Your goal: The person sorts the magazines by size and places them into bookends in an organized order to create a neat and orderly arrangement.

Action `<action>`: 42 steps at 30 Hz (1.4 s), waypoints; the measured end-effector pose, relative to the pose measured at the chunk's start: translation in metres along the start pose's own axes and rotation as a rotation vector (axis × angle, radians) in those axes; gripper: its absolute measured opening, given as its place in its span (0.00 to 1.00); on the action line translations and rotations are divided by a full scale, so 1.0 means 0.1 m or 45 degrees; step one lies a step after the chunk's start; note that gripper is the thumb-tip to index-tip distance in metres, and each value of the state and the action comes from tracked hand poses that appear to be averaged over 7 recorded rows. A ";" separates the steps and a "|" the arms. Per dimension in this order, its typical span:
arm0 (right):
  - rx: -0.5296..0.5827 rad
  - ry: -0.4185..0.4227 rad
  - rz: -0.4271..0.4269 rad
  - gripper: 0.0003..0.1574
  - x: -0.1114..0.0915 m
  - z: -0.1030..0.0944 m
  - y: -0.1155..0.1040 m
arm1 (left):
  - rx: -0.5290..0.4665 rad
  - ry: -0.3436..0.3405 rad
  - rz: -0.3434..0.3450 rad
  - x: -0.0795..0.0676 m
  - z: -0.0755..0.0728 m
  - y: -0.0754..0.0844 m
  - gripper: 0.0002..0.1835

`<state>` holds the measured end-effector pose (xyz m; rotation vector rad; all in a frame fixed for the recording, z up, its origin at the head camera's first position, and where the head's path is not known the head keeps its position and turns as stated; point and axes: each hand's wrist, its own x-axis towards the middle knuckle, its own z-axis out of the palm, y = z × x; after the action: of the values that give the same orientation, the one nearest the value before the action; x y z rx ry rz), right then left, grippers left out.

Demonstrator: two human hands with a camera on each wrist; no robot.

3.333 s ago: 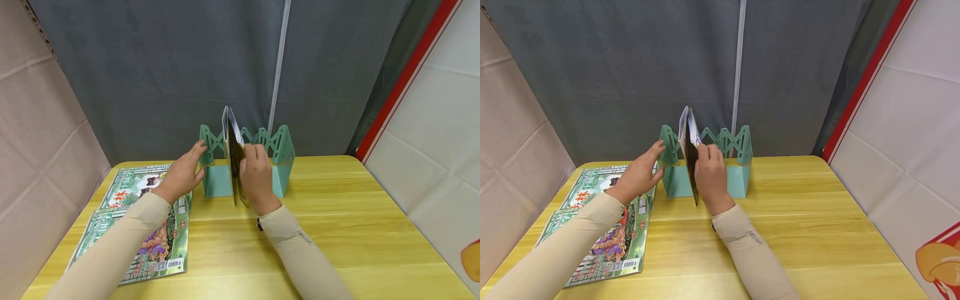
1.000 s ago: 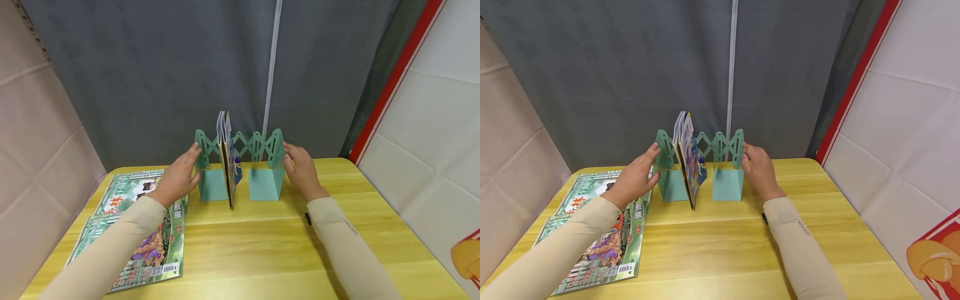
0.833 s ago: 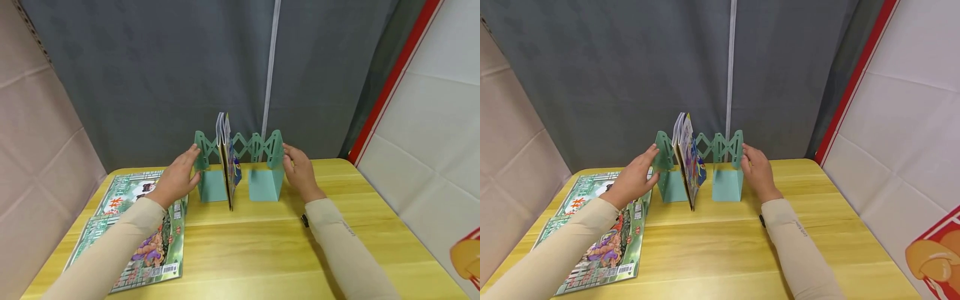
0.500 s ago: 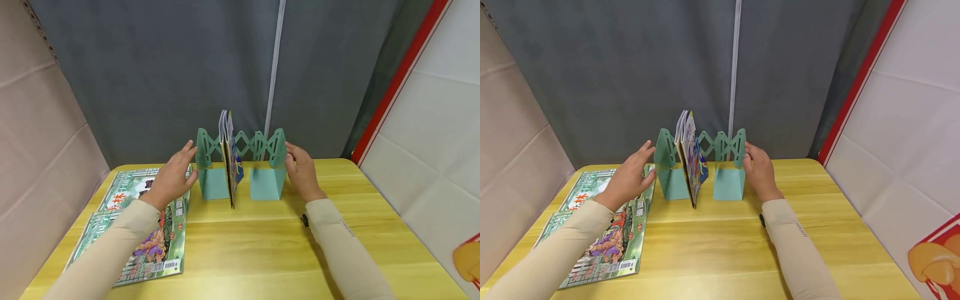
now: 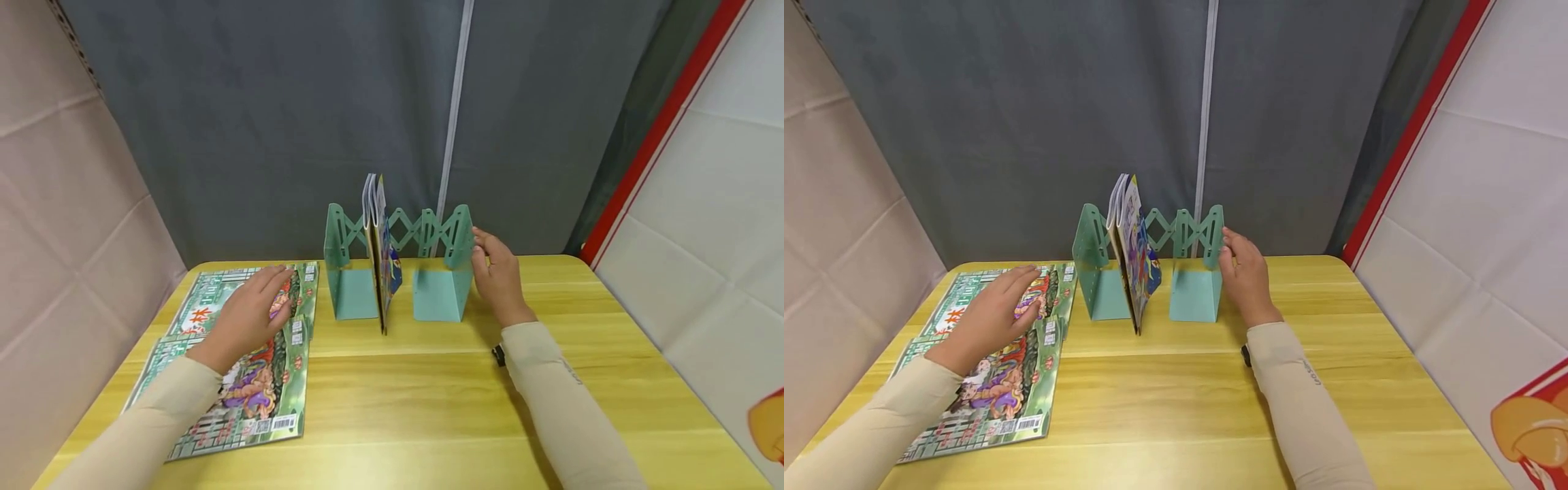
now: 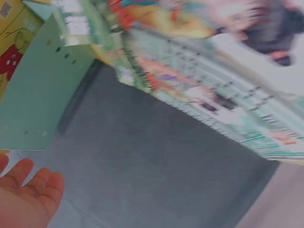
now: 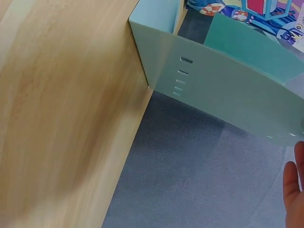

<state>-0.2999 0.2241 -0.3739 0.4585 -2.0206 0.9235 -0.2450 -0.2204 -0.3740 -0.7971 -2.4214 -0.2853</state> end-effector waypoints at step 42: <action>0.025 0.040 -0.017 0.15 -0.02 0.03 0.04 | 0.276 -0.306 -0.122 -1.75 -0.47 -0.47 0.37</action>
<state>-0.3030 0.2248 -0.3786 0.4649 -1.9792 0.9373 -0.1363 -0.3583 -0.4377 -0.6506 -2.6620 0.0411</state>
